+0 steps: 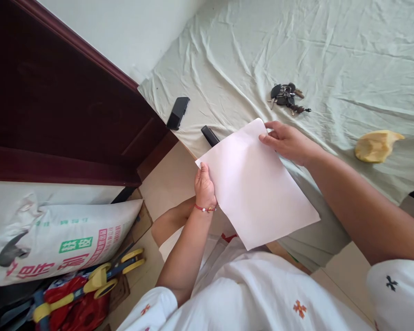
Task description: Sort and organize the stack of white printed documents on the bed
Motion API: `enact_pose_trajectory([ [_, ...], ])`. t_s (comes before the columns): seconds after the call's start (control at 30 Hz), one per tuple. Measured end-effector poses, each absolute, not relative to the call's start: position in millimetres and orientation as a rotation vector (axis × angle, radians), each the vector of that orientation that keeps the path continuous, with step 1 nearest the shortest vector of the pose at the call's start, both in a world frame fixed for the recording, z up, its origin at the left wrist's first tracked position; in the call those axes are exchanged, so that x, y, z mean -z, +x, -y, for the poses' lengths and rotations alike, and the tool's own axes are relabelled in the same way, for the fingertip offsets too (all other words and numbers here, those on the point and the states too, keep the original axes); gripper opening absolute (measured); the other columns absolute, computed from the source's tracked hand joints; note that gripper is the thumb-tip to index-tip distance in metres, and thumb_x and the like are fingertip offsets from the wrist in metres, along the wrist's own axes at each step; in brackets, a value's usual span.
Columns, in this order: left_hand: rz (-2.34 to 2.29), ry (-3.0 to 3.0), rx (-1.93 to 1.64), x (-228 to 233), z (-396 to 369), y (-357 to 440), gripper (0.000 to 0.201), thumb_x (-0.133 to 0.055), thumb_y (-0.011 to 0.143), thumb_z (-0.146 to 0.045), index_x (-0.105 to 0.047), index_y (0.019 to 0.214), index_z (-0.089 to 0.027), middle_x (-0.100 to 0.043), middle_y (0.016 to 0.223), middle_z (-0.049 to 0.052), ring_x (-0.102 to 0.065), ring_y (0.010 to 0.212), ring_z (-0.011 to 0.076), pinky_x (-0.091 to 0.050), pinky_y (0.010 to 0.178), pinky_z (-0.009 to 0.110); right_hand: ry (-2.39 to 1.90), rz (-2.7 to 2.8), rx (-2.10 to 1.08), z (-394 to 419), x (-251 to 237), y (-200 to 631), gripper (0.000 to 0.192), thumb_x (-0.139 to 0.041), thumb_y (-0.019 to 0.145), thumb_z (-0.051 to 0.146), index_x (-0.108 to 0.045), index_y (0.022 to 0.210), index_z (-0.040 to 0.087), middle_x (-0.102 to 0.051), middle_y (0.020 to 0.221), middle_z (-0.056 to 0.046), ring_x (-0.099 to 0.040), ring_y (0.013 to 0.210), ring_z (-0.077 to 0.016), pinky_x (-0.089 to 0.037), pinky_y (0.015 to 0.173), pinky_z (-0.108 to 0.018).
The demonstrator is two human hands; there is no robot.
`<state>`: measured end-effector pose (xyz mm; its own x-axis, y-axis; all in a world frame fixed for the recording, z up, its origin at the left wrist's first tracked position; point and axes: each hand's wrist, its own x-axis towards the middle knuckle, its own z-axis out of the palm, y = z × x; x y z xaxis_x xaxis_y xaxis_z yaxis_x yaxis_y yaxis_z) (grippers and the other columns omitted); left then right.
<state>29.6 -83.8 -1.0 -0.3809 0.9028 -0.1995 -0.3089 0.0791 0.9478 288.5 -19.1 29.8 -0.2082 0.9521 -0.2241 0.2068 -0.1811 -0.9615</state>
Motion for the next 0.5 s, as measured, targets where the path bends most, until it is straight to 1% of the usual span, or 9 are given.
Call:
enact_pose_trajectory([
  [0.07,-1.310,0.625,-1.509,-3,83,31,0.056,-0.079,0.077,-0.068,-0.078,0.101,-0.018,-0.080,0.113,0.009,-0.071,0.123,0.0274,-0.052,0.114,0.039,-1.302,1.336,-1.612,21,-33,287,0.058,-0.079,0.083,0.057,-0.068,0.131,0.026,-0.077,0.110,-0.008,-0.074,0.102,-0.0296,-0.064,0.083,-0.042],
  [0.13,-1.287,0.591,-1.497,-6,81,31,0.054,-0.080,0.078,-0.065,-0.078,0.105,-0.018,-0.079,0.119,0.010,-0.069,0.127,0.0283,-0.051,0.115,0.041,-1.227,1.247,-1.752,23,-33,286,0.056,-0.081,0.081,0.058,-0.072,0.125,0.026,-0.077,0.112,-0.009,-0.075,0.103,-0.0302,-0.064,0.087,-0.044],
  [0.2,-1.277,0.565,-1.493,-7,80,30,0.054,-0.080,0.079,-0.063,-0.076,0.110,-0.018,-0.077,0.126,0.011,-0.066,0.132,0.0294,-0.051,0.115,0.042,-1.186,1.148,-1.879,25,-31,285,0.054,-0.082,0.080,0.060,-0.074,0.119,0.024,-0.079,0.106,-0.010,-0.077,0.100,-0.0311,-0.065,0.087,-0.047],
  [0.27,-1.304,0.558,-1.504,-7,79,29,0.055,-0.081,0.079,-0.063,-0.076,0.110,-0.018,-0.076,0.128,0.012,-0.065,0.132,0.0301,-0.052,0.115,0.042,-1.204,1.087,-1.947,27,-29,284,0.052,-0.082,0.078,0.061,-0.076,0.112,0.022,-0.079,0.099,-0.012,-0.078,0.095,-0.0319,-0.066,0.083,-0.047],
  [0.33,-1.351,0.563,-1.512,-6,78,29,0.055,-0.081,0.078,-0.063,-0.076,0.107,-0.017,-0.077,0.125,0.012,-0.067,0.130,0.0300,-0.053,0.113,0.041,-1.269,1.107,-1.934,28,-28,282,0.048,-0.081,0.079,0.062,-0.077,0.105,0.021,-0.080,0.095,-0.012,-0.078,0.091,-0.0325,-0.067,0.078,-0.047],
  [0.4,-1.376,0.571,-1.509,-6,78,30,0.054,-0.079,0.079,-0.064,-0.076,0.104,-0.016,-0.079,0.121,0.012,-0.069,0.127,0.0293,-0.054,0.111,0.040,-1.336,1.186,-1.865,28,-26,281,0.041,-0.077,0.083,0.060,-0.077,0.100,0.022,-0.080,0.096,-0.013,-0.078,0.090,-0.0329,-0.067,0.075,-0.047],
  [0.5,-1.356,0.596,-1.507,-7,78,32,0.053,-0.078,0.080,-0.064,-0.076,0.106,-0.017,-0.078,0.123,0.012,-0.070,0.124,0.0285,-0.055,0.110,0.040,-1.353,1.283,-1.772,27,-23,279,0.035,-0.072,0.088,0.058,-0.077,0.096,0.024,-0.080,0.099,-0.012,-0.078,0.090,-0.0338,-0.066,0.073,-0.048],
])
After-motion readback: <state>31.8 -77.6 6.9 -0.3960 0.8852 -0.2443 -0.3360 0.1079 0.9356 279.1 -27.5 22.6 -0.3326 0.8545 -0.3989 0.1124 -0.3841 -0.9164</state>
